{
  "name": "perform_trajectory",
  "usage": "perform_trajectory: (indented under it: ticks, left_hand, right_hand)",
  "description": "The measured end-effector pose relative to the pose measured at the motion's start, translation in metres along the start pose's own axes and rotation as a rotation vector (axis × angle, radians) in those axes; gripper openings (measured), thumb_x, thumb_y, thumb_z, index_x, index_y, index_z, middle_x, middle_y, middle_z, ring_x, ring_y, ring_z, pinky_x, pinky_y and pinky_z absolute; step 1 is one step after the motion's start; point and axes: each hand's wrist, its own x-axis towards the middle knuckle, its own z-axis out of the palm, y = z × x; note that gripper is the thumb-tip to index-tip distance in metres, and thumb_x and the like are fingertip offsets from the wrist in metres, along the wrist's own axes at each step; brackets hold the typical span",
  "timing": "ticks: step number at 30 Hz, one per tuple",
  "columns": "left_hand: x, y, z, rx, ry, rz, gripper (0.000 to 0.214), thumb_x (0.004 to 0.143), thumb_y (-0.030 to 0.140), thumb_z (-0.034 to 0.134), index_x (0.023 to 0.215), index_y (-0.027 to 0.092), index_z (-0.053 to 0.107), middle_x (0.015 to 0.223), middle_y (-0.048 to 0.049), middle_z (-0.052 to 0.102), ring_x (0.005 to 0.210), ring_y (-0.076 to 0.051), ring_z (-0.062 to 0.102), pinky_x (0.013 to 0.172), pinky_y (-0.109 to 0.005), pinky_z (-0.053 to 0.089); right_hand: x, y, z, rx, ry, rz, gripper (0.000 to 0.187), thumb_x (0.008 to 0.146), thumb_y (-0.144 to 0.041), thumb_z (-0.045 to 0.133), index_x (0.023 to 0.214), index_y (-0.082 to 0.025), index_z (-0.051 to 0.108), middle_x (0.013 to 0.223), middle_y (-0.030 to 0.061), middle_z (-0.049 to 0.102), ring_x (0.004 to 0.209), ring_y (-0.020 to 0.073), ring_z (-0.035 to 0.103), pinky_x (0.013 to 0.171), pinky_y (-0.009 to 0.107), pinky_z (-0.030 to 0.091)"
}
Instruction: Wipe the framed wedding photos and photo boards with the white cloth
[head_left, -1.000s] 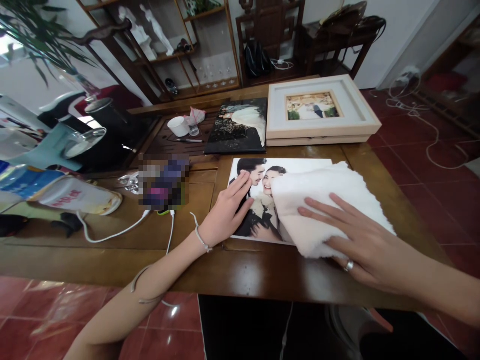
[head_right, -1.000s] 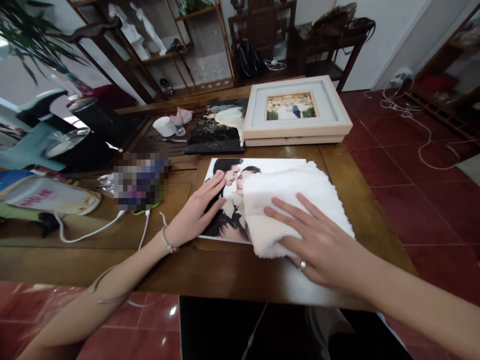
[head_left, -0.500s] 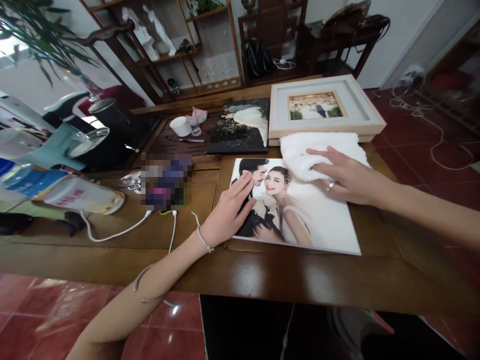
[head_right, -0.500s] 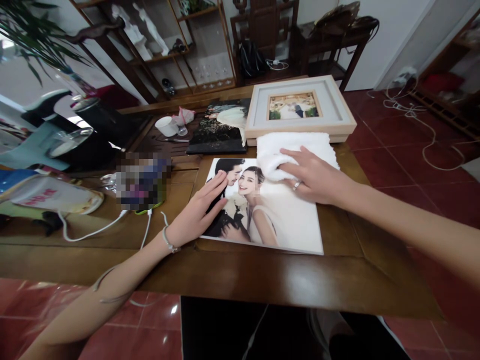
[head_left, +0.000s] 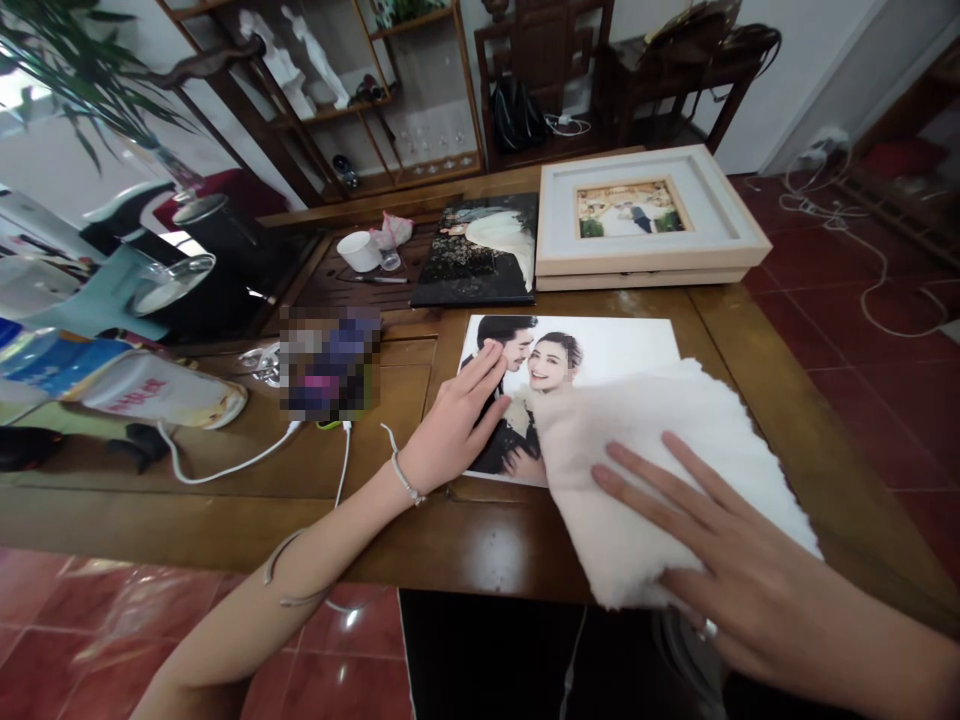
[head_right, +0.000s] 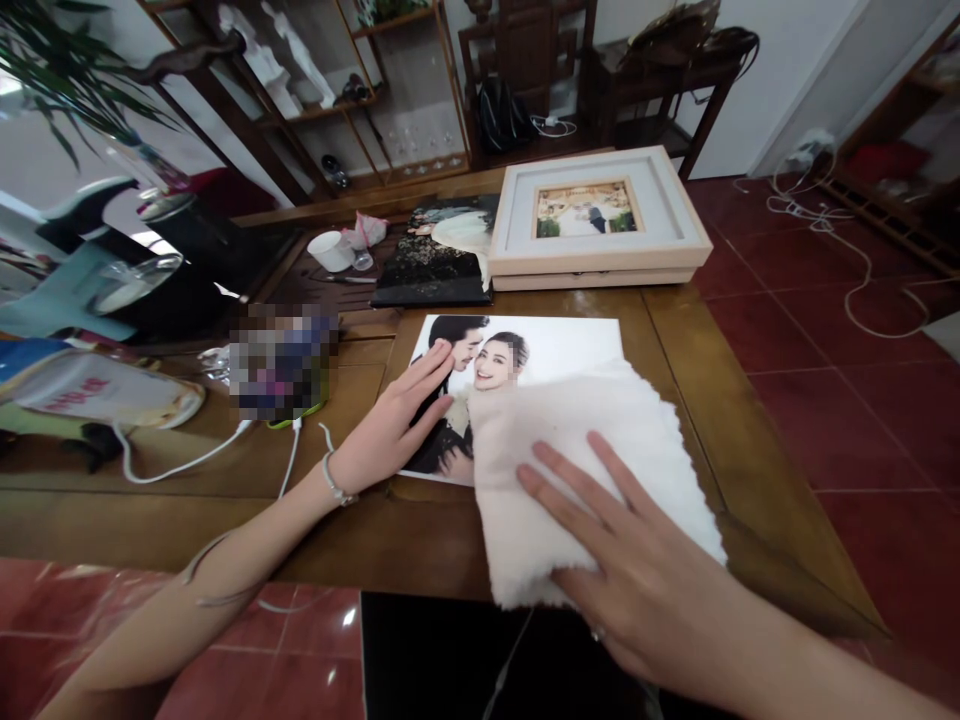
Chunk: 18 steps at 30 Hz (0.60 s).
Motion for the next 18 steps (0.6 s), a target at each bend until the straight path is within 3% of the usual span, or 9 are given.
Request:
perform_trajectory:
  ticks: [2, 5, 11, 15, 18]
  left_hand:
    - [0.0, 0.0, 0.0, -0.002, 0.002, 0.004, 0.05, 0.1, 0.025, 0.042, 0.149, 0.018, 0.034, 0.158, -0.0143, 0.031, 0.148, -0.026, 0.024, 0.119, -0.052, 0.027]
    - [0.0, -0.001, 0.0, -0.005, 0.002, 0.007, 0.05, 0.1, 0.025, 0.042, 0.15, 0.019, 0.033, 0.158, -0.0136, 0.031, 0.148, -0.026, 0.024, 0.119, -0.052, 0.027]
    - [-0.001, 0.0, -0.002, 0.006, -0.017, -0.001, 0.049, 0.101, 0.025, 0.041, 0.148, 0.014, 0.036, 0.157, -0.0158, 0.031, 0.148, -0.025, 0.024, 0.121, -0.048, 0.025]
    - [-0.001, -0.001, -0.001, 0.006, -0.014, -0.001, 0.049, 0.101, 0.025, 0.041, 0.148, 0.013, 0.035, 0.157, -0.0161, 0.032, 0.148, -0.025, 0.023, 0.12, -0.048, 0.024]
    - [-0.002, -0.001, 0.0, 0.002, -0.004, 0.001, 0.049, 0.1, 0.025, 0.042, 0.148, 0.013, 0.035, 0.157, -0.0164, 0.032, 0.148, -0.025, 0.024, 0.12, -0.049, 0.025]
  right_hand:
    - [0.0, -0.006, -0.001, 0.003, 0.003, -0.023, 0.013, 0.068, -0.007, 0.053, 0.065, -0.019, 0.053, 0.154, 0.0169, 0.034, 0.14, 0.0396, 0.031, 0.111, 0.071, 0.022]
    - [0.004, 0.004, -0.001, -0.015, -0.002, -0.024, 0.012, 0.072, -0.009, 0.053, 0.069, -0.02, 0.057, 0.152, 0.0151, 0.038, 0.14, 0.0357, 0.032, 0.112, 0.068, 0.025]
    - [0.022, 0.071, -0.001, -0.158, 0.036, 0.016, 0.02, 0.085, -0.014, 0.05, 0.098, -0.019, 0.063, 0.145, 0.0161, 0.047, 0.141, 0.0314, 0.032, 0.111, 0.064, 0.028]
    - [0.039, 0.111, -0.006, -0.237, 0.078, 0.073, 0.022, 0.091, -0.018, 0.044, 0.104, -0.016, 0.062, 0.14, 0.0219, 0.051, 0.136, 0.0339, 0.041, 0.107, 0.064, 0.035]
    - [0.048, 0.126, -0.015, -0.217, 0.055, 0.169, 0.024, 0.094, -0.02, 0.04, 0.105, -0.015, 0.061, 0.138, 0.0235, 0.052, 0.133, 0.0355, 0.044, 0.104, 0.062, 0.04]
